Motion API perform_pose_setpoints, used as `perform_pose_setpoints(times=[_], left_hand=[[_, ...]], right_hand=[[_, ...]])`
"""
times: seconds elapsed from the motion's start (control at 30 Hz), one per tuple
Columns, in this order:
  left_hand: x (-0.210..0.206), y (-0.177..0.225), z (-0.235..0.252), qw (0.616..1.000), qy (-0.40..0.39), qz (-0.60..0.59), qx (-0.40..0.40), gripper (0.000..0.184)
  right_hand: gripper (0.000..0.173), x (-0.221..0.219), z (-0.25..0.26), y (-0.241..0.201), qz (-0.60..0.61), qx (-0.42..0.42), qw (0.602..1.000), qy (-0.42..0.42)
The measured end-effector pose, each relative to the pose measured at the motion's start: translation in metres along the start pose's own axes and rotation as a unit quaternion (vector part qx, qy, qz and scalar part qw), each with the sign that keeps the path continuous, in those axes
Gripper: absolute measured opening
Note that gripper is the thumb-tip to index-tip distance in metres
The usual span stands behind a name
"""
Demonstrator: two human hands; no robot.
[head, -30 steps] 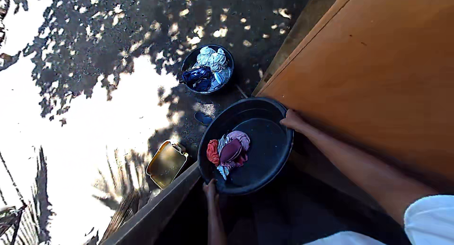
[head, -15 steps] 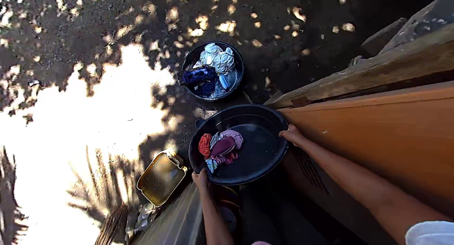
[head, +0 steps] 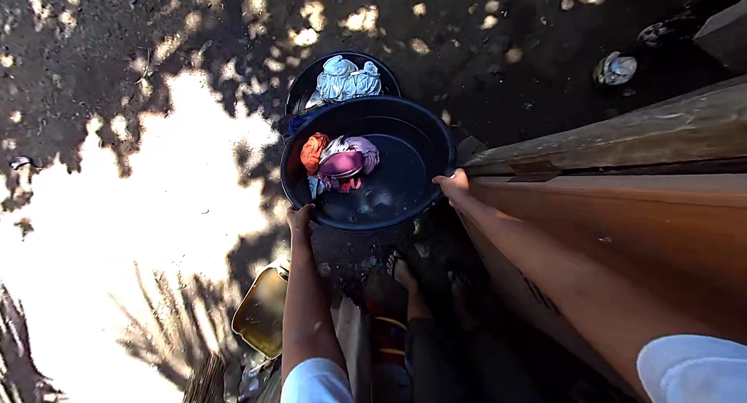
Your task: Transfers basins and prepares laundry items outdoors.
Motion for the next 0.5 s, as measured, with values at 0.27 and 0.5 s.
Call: perform_pose_setpoints(times=[0.27, 0.5], left_hand=[[-0.071, -0.061, -0.011, 0.990, -0.043, -0.110, 0.076, 0.025], [-0.104, -0.065, -0.031, 0.990, -0.107, -0.078, 0.042, 0.050]], right_hand=[[0.082, -0.119, -0.012, 0.009, 0.031, -0.100, 0.993, -0.050], [0.052, -0.162, -0.027, -0.033, 0.108, -0.152, 0.961, -0.207]])
Point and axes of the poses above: each hand's wrist, its own z-axis towards the middle knuckle, its own x-axis out of the back of the hand, y = z × x, the point moved 10 cm from there along z, towards the middle knuckle, and after that the axes turned 5 degrees about -x, right-handed, at the moved point
